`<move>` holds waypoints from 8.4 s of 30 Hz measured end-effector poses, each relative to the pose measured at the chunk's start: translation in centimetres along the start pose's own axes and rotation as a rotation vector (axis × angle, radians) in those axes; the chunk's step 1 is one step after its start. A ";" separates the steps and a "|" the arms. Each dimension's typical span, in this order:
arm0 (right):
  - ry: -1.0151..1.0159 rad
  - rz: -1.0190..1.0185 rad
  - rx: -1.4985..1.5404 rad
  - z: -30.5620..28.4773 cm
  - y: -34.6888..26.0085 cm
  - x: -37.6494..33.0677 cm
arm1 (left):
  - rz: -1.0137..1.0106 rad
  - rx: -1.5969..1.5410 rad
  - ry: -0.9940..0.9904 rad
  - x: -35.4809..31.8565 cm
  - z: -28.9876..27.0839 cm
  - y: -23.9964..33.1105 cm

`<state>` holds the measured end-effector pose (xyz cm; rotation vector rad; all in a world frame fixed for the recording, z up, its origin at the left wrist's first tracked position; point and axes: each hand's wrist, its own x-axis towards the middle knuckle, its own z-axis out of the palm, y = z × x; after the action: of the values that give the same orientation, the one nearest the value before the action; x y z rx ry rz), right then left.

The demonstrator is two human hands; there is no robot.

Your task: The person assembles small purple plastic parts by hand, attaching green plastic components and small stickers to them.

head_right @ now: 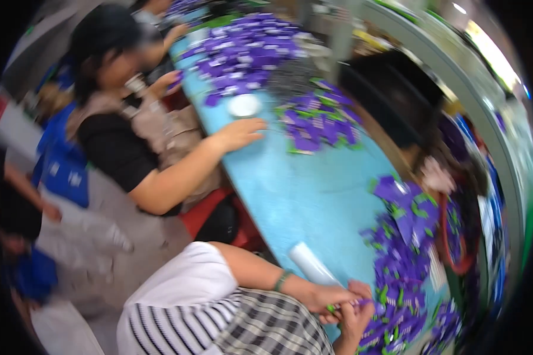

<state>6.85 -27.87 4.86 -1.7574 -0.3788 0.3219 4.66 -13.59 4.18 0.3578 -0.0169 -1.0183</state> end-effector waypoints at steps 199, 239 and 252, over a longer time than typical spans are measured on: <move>0.095 -0.342 -0.945 -6.4 -4.0 0.0 | 0.478 2.786 1.240 1.0 -9.0 21.3; 0.106 0.038 0.527 -1.8 -0.5 -1.1 | 0.353 0.578 0.475 -3.2 -2.0 2.3; 0.100 -0.072 0.043 0.1 -1.7 -0.4 | 0.450 0.792 0.439 -3.5 0.5 3.2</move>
<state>6.29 -27.64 6.51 -1.7060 -0.3599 0.1885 5.38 -9.27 6.10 1.2359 -0.1017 -0.4308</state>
